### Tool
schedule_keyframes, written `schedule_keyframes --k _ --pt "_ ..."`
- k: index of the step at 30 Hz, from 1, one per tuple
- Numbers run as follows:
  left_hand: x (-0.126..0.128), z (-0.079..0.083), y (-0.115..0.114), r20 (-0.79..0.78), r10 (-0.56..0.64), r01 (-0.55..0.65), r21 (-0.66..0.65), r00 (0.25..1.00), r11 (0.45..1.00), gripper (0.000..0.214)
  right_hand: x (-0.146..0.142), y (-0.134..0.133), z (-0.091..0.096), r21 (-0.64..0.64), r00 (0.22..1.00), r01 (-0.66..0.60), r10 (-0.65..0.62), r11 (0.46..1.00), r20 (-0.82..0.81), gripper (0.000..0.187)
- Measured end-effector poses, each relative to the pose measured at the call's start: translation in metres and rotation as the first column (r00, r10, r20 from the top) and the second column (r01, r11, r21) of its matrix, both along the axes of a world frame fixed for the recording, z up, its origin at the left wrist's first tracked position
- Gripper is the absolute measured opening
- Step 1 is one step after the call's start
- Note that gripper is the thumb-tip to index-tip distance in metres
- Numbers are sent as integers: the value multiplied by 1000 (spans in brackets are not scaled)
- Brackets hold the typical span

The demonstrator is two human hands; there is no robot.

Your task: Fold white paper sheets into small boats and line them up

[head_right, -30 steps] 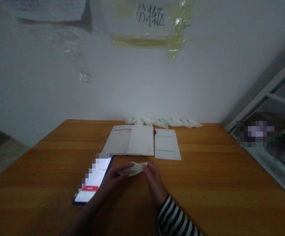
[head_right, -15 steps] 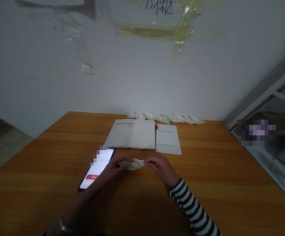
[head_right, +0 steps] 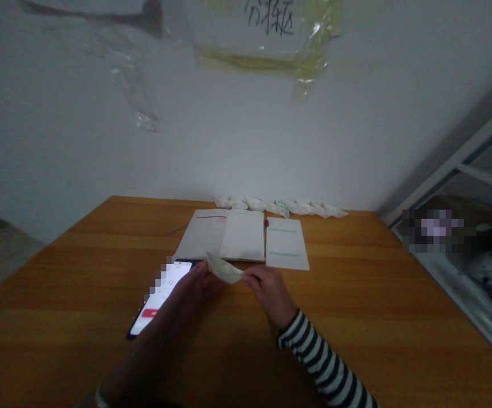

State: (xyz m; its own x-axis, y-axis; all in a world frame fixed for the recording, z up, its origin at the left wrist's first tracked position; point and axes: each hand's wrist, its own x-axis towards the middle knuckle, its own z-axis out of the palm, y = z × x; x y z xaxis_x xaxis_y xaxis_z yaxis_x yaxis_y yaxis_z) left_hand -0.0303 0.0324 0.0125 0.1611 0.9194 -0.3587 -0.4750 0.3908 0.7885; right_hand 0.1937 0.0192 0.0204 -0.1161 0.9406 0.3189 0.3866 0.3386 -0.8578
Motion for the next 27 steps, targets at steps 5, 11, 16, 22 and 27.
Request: schedule_keyframes --k 5,11,16,22,27 --pt "-4 -6 1 -122 98 -95 35 988 995 48 67 64 22 75 969 247 -247 966 -5 20" --pt "-2 -19 2 -130 87 -87 6 988 996 52 127 166 52 272 801 397 -475 877 364 18" --pt "1 -25 2 -156 66 -65 10 986 998 56 119 213 45 271 742 383 -469 883 480 18" --pt "0 -21 -4 -228 29 -15 63 973 998 55 111 227 27 255 670 363 -442 896 597 21" --pt "1 -15 -8 -297 19 18 119 955 993 50 110 222 21 275 594 364 -449 890 668 26"
